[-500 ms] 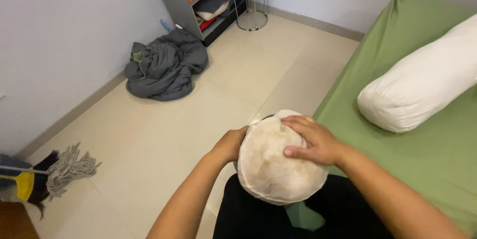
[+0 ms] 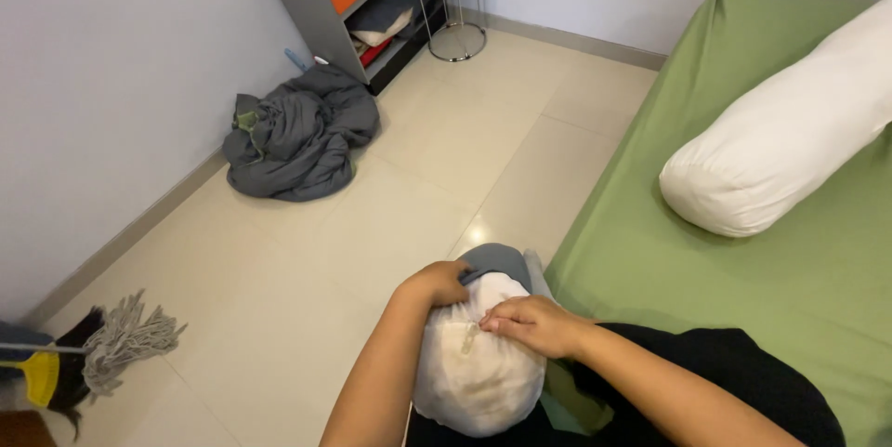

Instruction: The person sits on the floor and puts a gray pillowcase onto a long white pillow. They pull the fabric over the pillow, smooth it out, and tuck the edges to fit the cover properly.

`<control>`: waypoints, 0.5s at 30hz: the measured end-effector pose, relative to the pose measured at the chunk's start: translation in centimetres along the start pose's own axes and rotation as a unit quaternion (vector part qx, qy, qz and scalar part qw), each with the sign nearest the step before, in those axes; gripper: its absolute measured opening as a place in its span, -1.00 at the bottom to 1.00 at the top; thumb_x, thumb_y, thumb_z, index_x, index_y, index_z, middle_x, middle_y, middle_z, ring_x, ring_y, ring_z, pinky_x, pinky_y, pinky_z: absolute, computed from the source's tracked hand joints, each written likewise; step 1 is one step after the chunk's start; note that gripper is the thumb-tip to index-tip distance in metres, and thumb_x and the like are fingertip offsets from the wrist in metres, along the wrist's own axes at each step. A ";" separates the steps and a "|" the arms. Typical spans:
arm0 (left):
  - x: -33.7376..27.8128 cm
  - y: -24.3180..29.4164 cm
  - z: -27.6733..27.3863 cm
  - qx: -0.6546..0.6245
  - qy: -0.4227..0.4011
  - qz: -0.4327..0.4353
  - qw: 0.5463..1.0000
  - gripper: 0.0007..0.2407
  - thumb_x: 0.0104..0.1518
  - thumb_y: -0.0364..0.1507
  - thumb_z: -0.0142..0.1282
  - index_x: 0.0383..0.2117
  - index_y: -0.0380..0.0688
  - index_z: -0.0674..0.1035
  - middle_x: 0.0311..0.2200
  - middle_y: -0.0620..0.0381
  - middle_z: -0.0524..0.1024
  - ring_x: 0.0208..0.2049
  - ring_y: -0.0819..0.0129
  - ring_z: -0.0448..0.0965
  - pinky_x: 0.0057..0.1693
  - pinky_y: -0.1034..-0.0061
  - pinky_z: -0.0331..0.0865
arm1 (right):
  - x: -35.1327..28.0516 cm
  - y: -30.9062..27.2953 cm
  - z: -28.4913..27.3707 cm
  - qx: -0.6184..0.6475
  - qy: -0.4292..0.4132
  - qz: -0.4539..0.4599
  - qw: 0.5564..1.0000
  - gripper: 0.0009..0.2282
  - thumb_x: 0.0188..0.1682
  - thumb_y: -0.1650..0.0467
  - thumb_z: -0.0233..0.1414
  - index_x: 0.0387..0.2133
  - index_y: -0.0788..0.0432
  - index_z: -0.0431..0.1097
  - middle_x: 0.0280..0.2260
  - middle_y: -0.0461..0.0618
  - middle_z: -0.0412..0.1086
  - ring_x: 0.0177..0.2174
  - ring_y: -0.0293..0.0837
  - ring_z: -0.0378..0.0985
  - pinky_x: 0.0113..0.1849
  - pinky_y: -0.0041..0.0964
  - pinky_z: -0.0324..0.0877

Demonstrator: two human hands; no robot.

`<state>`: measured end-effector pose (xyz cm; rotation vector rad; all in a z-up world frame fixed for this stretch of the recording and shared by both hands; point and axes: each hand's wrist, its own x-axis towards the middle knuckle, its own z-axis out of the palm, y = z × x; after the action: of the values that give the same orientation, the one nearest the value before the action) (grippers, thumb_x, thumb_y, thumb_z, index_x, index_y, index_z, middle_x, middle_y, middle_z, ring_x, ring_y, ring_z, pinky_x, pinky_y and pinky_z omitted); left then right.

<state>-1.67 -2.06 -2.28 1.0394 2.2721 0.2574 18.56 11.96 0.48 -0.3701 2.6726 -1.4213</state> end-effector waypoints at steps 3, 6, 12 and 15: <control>1.3 -3.0 3.9 0.037 0.084 -0.010 0.996 -0.68 -0.09 -0.53 0.17 -0.14 -0.04 0.60 -0.19 -0.14 0.60 -0.11 -0.04 0.60 -0.02 0.18 0.47 | 0.6 1.0 0.8 0.120 0.025 0.090 0.988 -0.76 0.05 0.26 0.03 -0.25 0.16 0.56 -0.28 -0.07 0.61 -0.20 -0.05 0.66 -0.13 -0.28 0.48; 0.7 -2.3 4.2 0.063 0.188 -0.005 0.980 -0.82 0.00 -0.52 0.09 -0.25 -0.10 0.59 -0.34 -0.15 0.63 -0.24 -0.07 0.64 -0.10 0.13 0.49 | 2.3 -0.5 1.1 -0.032 0.074 0.186 0.979 -0.74 0.01 0.21 0.09 -0.32 0.15 0.57 -0.48 0.06 0.52 -0.42 0.03 0.60 -0.31 -0.14 0.44; -2.4 1.1 4.1 0.086 0.428 0.210 0.875 -0.95 -0.03 -0.52 0.11 -0.55 -0.08 0.48 -0.54 0.05 0.58 -0.51 0.08 0.62 -0.34 0.24 0.49 | 4.5 1.0 -0.3 -0.200 0.324 0.154 0.912 -0.55 -0.28 0.31 0.25 -0.17 0.23 0.27 -0.26 0.27 0.42 -0.35 0.31 0.54 -0.35 0.10 0.44; -3.3 0.8 4.4 0.137 0.416 0.221 0.871 -0.89 0.06 -0.52 0.11 -0.58 -0.07 0.45 -0.59 0.08 0.55 -0.53 0.12 0.61 -0.37 0.26 0.47 | 3.7 2.9 -2.4 -0.297 0.211 0.260 0.894 -0.62 -0.21 0.41 0.13 -0.10 0.16 0.26 -0.14 0.17 0.40 -0.27 0.28 0.57 -0.25 0.10 0.48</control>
<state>3.14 -4.32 -3.88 1.8808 2.8308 0.7016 14.00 14.51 -0.48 0.6670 3.1411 -0.5550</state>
